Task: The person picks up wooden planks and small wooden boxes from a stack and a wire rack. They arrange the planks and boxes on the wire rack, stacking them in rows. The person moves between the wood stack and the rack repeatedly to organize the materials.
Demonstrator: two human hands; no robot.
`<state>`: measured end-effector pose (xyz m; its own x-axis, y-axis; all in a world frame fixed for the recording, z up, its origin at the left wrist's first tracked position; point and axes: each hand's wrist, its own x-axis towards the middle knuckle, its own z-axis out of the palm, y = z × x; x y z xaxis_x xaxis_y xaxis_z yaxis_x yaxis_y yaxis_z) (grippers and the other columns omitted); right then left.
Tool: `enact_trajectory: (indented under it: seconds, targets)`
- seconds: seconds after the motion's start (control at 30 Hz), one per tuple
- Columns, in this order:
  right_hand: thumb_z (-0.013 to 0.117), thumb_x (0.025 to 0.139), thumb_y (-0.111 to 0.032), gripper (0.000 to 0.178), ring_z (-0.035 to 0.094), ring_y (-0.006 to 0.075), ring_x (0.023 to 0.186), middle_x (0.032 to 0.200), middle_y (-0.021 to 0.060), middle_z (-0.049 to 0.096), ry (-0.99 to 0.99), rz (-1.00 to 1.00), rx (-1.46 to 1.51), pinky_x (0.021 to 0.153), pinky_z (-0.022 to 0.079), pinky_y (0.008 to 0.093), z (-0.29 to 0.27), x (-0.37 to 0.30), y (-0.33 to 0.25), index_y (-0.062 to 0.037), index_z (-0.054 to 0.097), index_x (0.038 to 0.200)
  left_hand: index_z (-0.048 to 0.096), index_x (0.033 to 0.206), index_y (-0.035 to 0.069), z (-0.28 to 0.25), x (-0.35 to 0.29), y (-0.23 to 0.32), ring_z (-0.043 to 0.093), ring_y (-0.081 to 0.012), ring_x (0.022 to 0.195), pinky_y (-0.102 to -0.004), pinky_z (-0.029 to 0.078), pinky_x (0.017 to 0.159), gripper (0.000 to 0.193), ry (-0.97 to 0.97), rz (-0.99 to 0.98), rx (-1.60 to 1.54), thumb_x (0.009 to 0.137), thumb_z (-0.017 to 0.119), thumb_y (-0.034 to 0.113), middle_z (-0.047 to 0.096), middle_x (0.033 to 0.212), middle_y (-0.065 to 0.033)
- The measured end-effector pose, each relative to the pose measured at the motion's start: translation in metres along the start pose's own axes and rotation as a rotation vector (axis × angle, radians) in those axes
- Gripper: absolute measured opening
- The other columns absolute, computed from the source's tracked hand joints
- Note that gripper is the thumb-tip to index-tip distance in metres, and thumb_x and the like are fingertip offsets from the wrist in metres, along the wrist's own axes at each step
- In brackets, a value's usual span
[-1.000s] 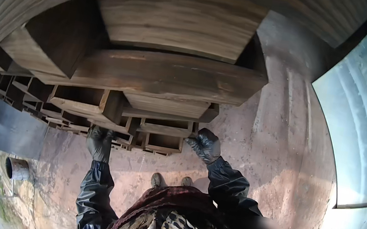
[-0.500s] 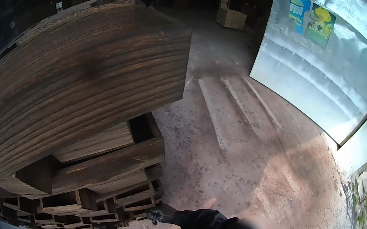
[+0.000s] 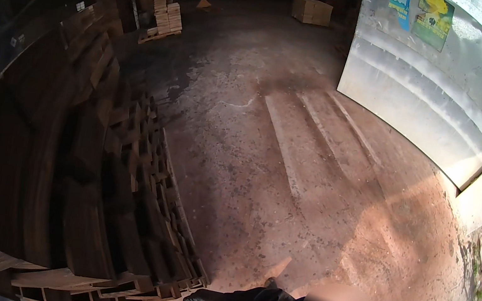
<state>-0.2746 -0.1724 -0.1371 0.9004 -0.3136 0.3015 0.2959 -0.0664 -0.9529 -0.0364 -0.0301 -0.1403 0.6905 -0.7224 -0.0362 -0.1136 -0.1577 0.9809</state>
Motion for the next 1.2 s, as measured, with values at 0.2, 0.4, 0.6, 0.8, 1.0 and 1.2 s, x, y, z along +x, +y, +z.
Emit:
enact_trajectory:
  seconds: [0.2,0.4,0.6,0.8,1.0,1.2]
  targets:
    - [0.043,0.088,-0.021,0.028,0.057,0.0180,0.068,0.078,0.0092,0.058,0.156,0.198,-0.154,0.063,0.044,0.0301,-0.133,-0.071,-0.038,-0.0016,0.051,0.106,0.053,0.100,0.003,0.134,-0.023,0.018,0.055,-0.0149,0.072,-0.0313,0.049,0.062,0.034,-0.119,-0.105,0.232,0.067,0.056,-0.004,0.058,0.091,-0.0066]
    - [0.042,0.087,-0.018,0.026,0.057,0.0222,0.066,0.074,0.0114,0.057,0.243,0.214,-0.128,0.061,0.044,0.0317,-0.220,-0.087,-0.050,-0.0044,0.051,0.107,0.054,0.100,0.003,0.235,-0.022,0.014,0.055,-0.0146,0.072,-0.0311,0.049,0.062,0.033,-0.333,-0.198,0.383,0.067,0.056,-0.002,0.058,0.090,-0.0064]
    - [0.040,0.089,-0.028,0.030,0.056,0.0161,0.068,0.077,0.0071,0.056,0.038,0.256,-0.154,0.065,0.044,0.0294,-0.317,-0.036,-0.041,-0.0018,0.052,0.095,0.054,0.100,0.003,0.300,0.020,-0.011,0.055,-0.0143,0.071,-0.0309,0.048,0.062,0.032,-0.416,-0.259,0.440,0.068,0.056,0.000,0.058,0.090,-0.0062]
    - [0.040,0.088,-0.029,0.028,0.056,0.0137,0.075,0.082,0.0040,0.056,0.132,0.492,-0.164,0.065,0.043,0.0288,-0.473,0.005,-0.025,-0.0043,0.049,0.096,0.054,0.100,0.003,0.379,0.122,-0.043,0.055,-0.0140,0.071,-0.0307,0.048,0.062,0.031,-0.469,-0.232,0.457,0.069,0.056,0.001,0.058,0.090,-0.0061]
    - [0.050,0.084,-0.019,0.022,0.056,0.0159,0.076,0.089,0.0070,0.057,0.697,0.634,-0.005,0.070,0.045,0.0302,-0.648,-0.118,0.045,0.0008,0.054,0.093,0.054,0.101,0.003,0.483,0.273,0.008,0.054,-0.0137,0.073,-0.0293,0.047,0.064,0.030,-0.421,-0.138,0.381,0.070,0.056,0.004,0.058,0.091,-0.0060]
    - [0.053,0.075,-0.035,0.026,0.054,0.0131,0.060,0.079,0.0029,0.063,1.371,1.322,0.233,0.052,0.041,0.0318,-0.700,-0.245,0.030,-0.0128,0.054,0.089,0.054,0.103,0.003,0.590,0.387,0.086,0.054,-0.0134,0.078,-0.0266,0.044,0.069,0.031,-0.365,-0.123,0.237,0.073,0.056,0.008,0.057,0.091,-0.0060]
